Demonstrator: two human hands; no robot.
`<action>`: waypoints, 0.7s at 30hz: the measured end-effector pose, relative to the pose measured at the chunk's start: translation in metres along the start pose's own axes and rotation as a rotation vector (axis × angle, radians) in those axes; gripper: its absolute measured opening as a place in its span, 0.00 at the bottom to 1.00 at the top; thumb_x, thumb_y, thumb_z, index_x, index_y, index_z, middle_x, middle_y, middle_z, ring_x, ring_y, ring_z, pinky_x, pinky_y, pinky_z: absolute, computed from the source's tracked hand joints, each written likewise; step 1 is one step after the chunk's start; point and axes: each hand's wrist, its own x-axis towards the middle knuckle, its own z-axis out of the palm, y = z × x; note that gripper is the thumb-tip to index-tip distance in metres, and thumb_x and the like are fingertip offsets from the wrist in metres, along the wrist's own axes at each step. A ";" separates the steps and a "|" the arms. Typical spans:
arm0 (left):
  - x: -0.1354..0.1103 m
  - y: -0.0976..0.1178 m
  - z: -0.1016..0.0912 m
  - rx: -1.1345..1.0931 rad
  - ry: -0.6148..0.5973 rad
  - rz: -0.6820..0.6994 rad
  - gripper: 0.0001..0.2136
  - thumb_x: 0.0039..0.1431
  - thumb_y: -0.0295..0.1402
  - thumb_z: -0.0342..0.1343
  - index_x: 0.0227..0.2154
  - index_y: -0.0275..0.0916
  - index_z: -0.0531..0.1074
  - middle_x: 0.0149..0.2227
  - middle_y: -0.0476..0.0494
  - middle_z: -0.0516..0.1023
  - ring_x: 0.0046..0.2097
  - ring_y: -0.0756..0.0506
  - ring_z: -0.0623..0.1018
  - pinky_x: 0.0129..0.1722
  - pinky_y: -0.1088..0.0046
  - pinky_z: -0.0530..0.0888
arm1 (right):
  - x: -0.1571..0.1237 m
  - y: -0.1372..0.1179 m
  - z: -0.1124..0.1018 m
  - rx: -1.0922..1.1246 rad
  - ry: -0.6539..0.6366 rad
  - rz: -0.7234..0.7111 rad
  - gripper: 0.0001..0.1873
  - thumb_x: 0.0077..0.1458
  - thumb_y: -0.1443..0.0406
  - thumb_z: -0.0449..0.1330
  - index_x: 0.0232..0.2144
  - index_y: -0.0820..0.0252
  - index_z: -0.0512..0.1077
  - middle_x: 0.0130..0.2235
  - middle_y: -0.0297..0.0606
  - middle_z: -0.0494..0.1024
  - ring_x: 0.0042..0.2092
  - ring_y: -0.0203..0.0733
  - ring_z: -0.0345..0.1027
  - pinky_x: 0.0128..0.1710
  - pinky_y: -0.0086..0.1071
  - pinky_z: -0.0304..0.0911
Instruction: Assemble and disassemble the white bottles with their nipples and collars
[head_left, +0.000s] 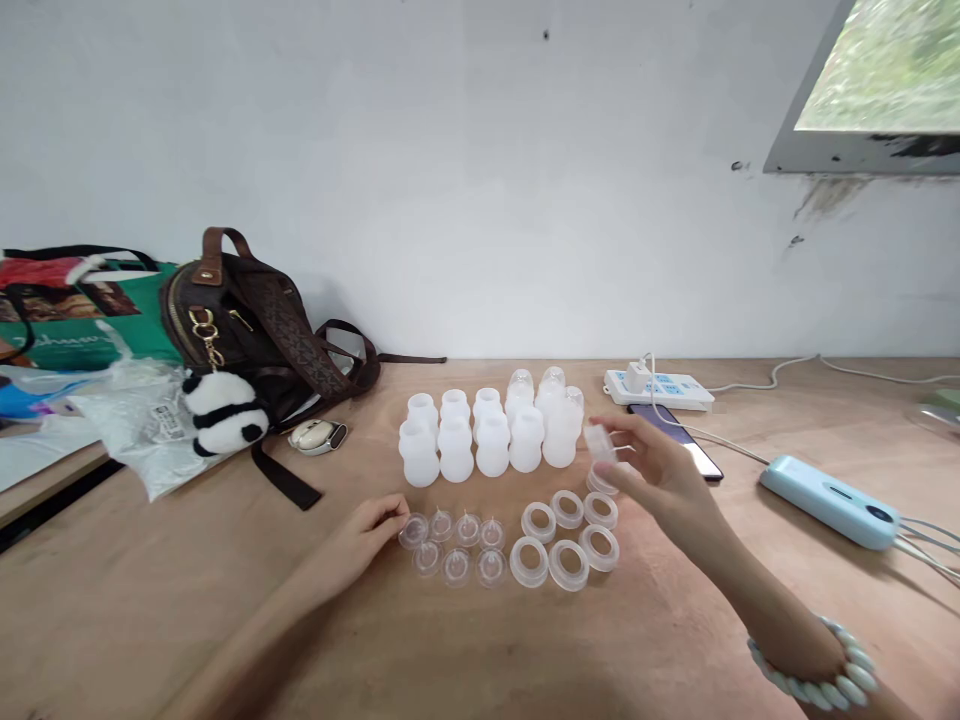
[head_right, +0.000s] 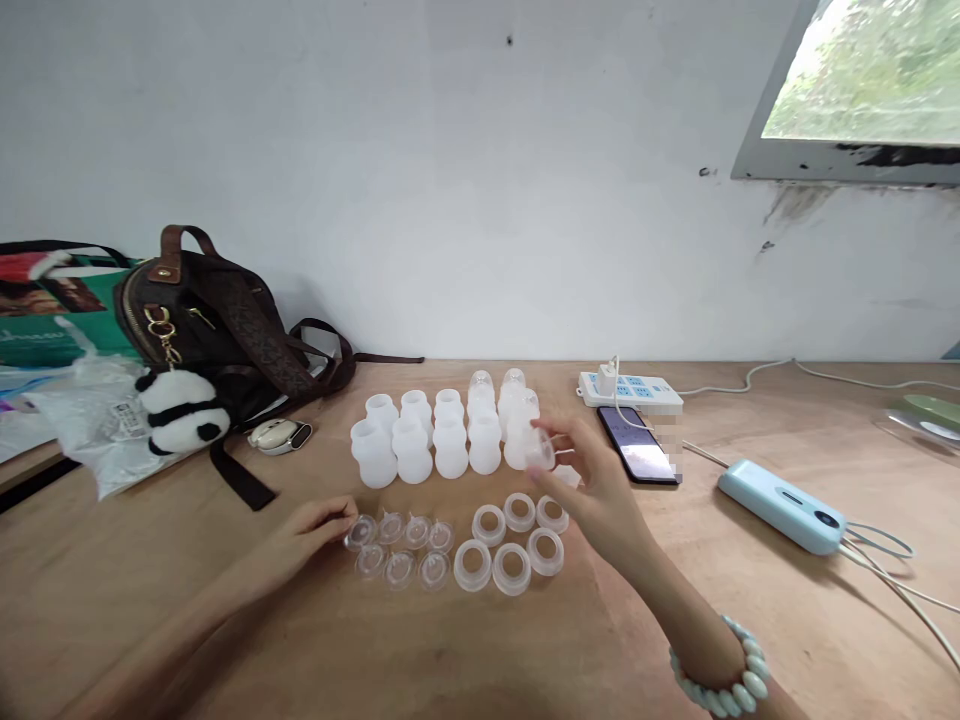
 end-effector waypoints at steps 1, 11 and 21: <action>0.000 -0.003 0.002 0.046 0.017 0.014 0.14 0.58 0.42 0.48 0.21 0.42 0.63 0.24 0.49 0.69 0.31 0.43 0.69 0.33 0.69 0.64 | -0.002 0.001 0.003 -0.082 -0.062 -0.023 0.16 0.55 0.63 0.65 0.46 0.52 0.74 0.40 0.38 0.77 0.39 0.45 0.73 0.36 0.38 0.73; -0.002 -0.017 0.005 0.381 0.123 0.094 0.10 0.65 0.34 0.44 0.31 0.43 0.68 0.34 0.44 0.77 0.38 0.39 0.76 0.38 0.65 0.67 | -0.025 0.023 0.040 -0.394 -0.422 -0.244 0.30 0.45 0.74 0.63 0.48 0.40 0.75 0.39 0.35 0.78 0.40 0.51 0.75 0.37 0.45 0.76; -0.006 0.012 0.000 0.321 0.268 0.200 0.10 0.66 0.36 0.46 0.33 0.42 0.70 0.31 0.47 0.76 0.34 0.42 0.74 0.34 0.68 0.67 | 0.001 0.004 0.018 -0.455 -0.347 -0.274 0.13 0.56 0.67 0.61 0.43 0.46 0.76 0.39 0.35 0.80 0.40 0.49 0.75 0.36 0.41 0.71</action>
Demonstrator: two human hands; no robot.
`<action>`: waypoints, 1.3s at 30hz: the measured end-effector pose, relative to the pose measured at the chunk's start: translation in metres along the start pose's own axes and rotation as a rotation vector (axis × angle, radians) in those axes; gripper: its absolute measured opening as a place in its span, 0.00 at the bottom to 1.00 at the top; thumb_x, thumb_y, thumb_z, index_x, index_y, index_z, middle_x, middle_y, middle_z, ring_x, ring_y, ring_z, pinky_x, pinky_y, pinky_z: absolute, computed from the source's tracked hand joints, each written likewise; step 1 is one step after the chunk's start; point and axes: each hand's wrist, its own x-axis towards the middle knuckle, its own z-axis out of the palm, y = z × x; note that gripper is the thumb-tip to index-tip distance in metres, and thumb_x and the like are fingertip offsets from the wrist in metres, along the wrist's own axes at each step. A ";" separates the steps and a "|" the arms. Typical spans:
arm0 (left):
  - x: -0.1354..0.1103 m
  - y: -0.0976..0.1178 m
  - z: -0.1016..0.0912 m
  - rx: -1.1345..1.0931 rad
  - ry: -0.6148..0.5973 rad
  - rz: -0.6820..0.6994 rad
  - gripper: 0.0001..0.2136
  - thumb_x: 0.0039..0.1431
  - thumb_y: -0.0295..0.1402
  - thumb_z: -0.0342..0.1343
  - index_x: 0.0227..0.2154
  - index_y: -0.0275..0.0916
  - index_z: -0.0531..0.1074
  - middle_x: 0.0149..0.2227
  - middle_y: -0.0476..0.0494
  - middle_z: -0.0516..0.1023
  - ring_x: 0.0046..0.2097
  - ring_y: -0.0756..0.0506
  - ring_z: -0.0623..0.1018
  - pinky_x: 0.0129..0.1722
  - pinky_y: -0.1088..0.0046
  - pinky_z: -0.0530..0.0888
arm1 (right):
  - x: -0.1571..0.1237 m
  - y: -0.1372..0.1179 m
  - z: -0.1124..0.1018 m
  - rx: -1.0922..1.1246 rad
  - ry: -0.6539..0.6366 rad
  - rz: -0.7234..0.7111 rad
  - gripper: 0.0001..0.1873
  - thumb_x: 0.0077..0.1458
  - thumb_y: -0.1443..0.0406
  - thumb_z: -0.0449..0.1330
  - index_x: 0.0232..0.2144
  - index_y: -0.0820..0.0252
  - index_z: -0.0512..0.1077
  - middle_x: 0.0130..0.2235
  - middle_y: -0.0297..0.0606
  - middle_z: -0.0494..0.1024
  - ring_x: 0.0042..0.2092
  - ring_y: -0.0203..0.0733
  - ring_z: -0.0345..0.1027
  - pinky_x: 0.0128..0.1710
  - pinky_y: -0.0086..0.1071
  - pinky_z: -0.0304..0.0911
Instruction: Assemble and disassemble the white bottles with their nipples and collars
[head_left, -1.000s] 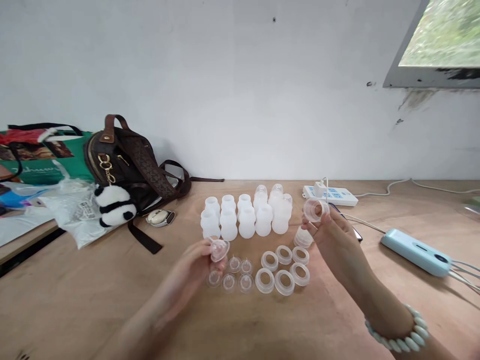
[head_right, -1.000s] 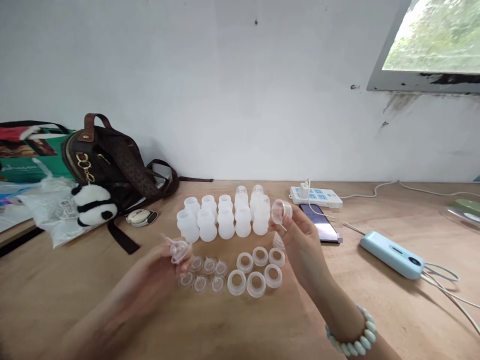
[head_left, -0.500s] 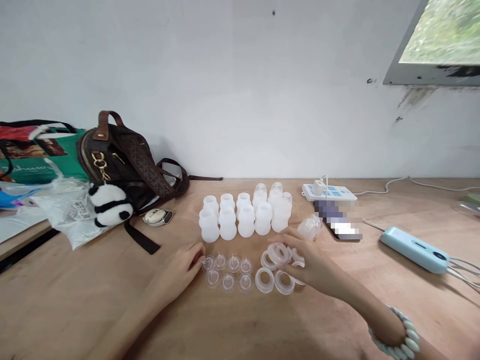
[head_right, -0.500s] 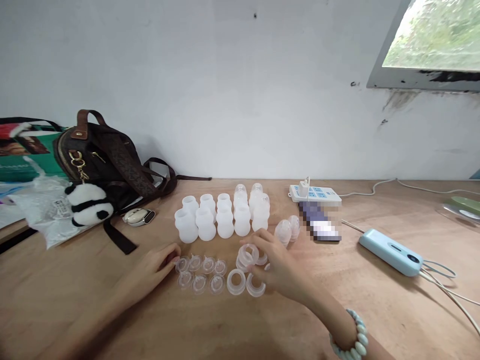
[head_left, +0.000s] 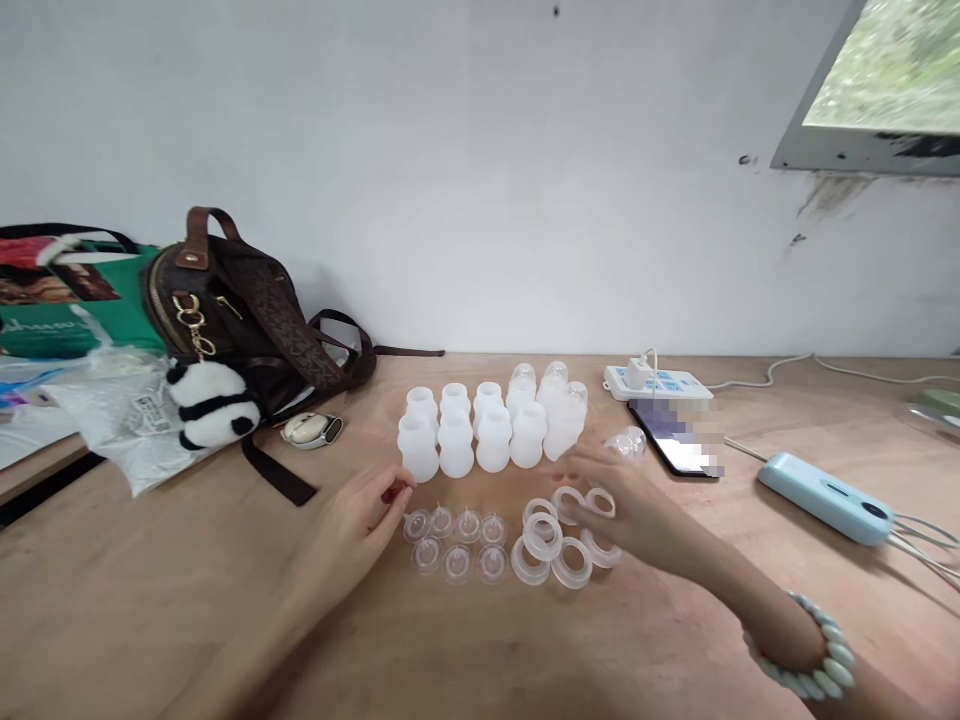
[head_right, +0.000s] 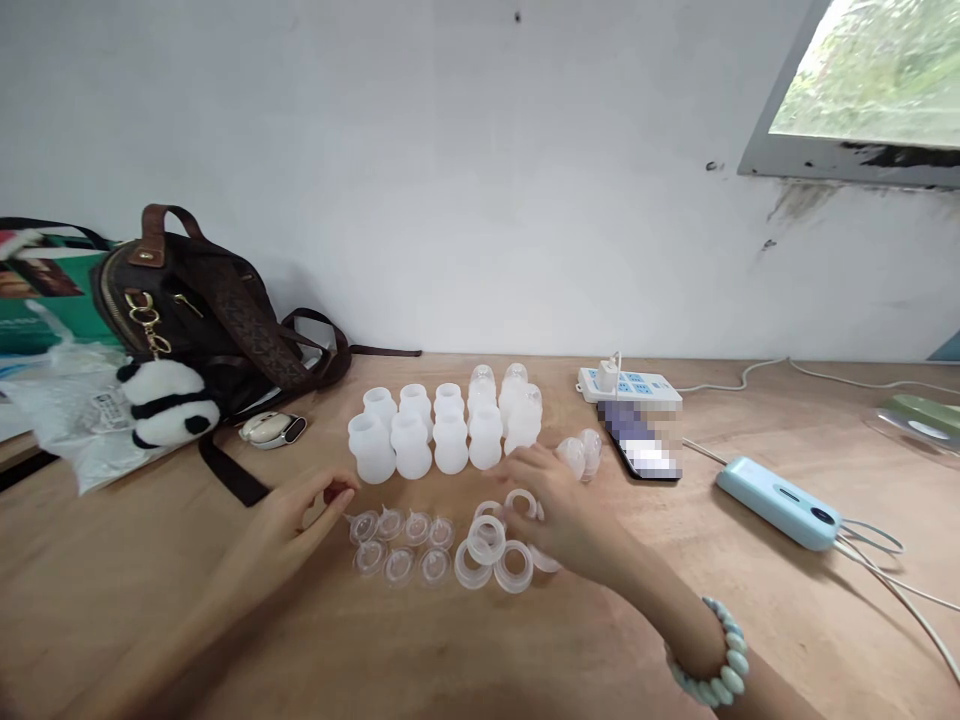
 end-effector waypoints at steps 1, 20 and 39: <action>0.001 0.006 -0.001 -0.026 0.051 0.024 0.09 0.66 0.36 0.46 0.34 0.42 0.70 0.31 0.47 0.75 0.33 0.43 0.74 0.34 0.69 0.67 | 0.008 0.000 -0.007 -0.034 0.039 0.013 0.11 0.58 0.67 0.59 0.42 0.48 0.76 0.39 0.36 0.81 0.40 0.48 0.74 0.38 0.42 0.69; -0.002 0.034 0.029 -0.091 0.327 0.476 0.08 0.61 0.21 0.51 0.37 0.41 0.71 0.33 0.44 0.79 0.34 0.44 0.75 0.35 0.68 0.66 | 0.136 0.023 -0.043 -0.663 0.188 -0.033 0.15 0.67 0.60 0.55 0.40 0.67 0.75 0.50 0.52 0.78 0.61 0.60 0.62 0.63 0.62 0.45; -0.049 0.061 0.035 -0.498 0.022 0.233 0.18 0.58 0.37 0.61 0.51 0.51 0.71 0.42 0.47 0.81 0.35 0.43 0.80 0.32 0.72 0.77 | -0.031 -0.060 0.026 0.631 0.055 0.541 0.17 0.59 0.49 0.59 0.30 0.55 0.66 0.29 0.32 0.71 0.31 0.40 0.65 0.29 0.31 0.63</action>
